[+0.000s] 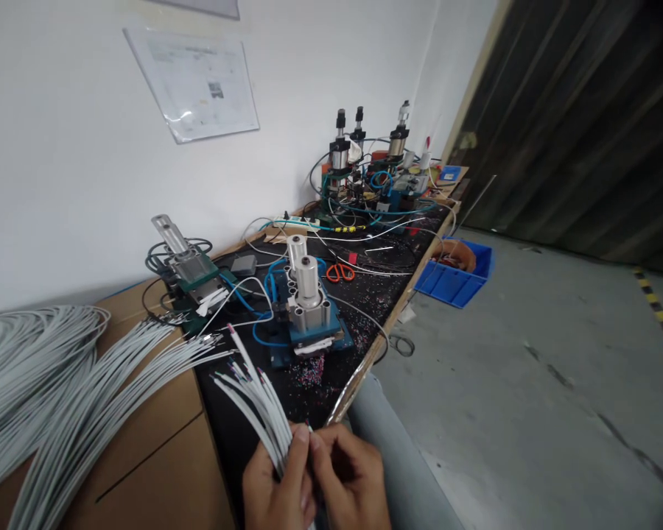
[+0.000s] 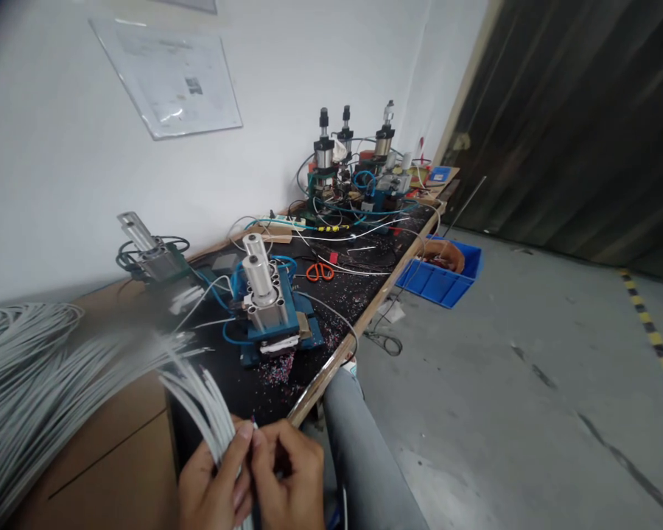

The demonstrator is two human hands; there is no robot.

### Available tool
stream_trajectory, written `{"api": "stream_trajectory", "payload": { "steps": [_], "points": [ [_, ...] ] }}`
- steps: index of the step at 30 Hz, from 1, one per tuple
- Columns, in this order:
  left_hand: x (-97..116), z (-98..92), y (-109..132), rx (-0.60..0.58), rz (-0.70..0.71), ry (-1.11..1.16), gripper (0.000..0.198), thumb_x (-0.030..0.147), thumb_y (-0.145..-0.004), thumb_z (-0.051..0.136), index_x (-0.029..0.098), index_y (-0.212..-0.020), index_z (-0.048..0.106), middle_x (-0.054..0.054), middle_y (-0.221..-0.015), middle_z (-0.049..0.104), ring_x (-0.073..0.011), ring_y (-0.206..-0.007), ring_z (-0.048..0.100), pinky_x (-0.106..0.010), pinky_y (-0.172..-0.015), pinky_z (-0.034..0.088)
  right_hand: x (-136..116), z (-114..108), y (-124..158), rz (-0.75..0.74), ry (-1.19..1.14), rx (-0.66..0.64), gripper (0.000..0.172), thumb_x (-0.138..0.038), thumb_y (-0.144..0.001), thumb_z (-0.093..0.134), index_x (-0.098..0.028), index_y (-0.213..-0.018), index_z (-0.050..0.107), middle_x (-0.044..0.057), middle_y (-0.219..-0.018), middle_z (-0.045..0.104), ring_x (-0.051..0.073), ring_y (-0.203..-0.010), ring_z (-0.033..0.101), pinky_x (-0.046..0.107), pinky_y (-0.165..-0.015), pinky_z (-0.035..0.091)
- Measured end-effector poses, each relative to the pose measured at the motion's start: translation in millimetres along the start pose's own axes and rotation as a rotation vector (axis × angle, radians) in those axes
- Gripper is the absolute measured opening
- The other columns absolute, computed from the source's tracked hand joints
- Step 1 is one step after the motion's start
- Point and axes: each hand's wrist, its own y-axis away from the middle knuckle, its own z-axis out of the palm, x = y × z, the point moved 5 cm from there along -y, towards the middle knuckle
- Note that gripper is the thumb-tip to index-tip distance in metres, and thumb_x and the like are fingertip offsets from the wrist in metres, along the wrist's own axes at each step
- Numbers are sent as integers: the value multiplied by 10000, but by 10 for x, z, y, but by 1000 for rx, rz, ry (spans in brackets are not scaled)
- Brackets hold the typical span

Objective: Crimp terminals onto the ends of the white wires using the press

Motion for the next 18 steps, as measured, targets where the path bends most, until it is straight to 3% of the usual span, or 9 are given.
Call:
{"api": "stream_trajectory", "payload": {
  "steps": [5,12,18],
  "points": [
    [-13,-2,-32,4,-5,29,645,738,-489,841,171,-674,596,132,-359,299,-14,-312,228,-120,-320,223,-24,-51,-45,-17,15,30,460,-539,-966,548,-182,-694,648,29,-584,611,153,-548,582,212,-478,461],
    [-31,4,-50,-24,-18,44,647,700,-528,848,155,-832,677,133,-361,326,-14,-306,224,-111,-313,221,-26,-78,-43,-62,28,12,434,-495,-987,528,-170,-724,642,19,-594,607,135,-543,578,195,-485,472],
    [-4,22,-90,-74,-24,73,659,703,-480,873,148,-751,643,135,-362,329,6,-321,198,-89,-315,194,-94,-119,-94,-107,36,-58,412,-415,-1008,516,-170,-687,599,1,-562,604,119,-506,570,190,-489,460]
  ]
}}
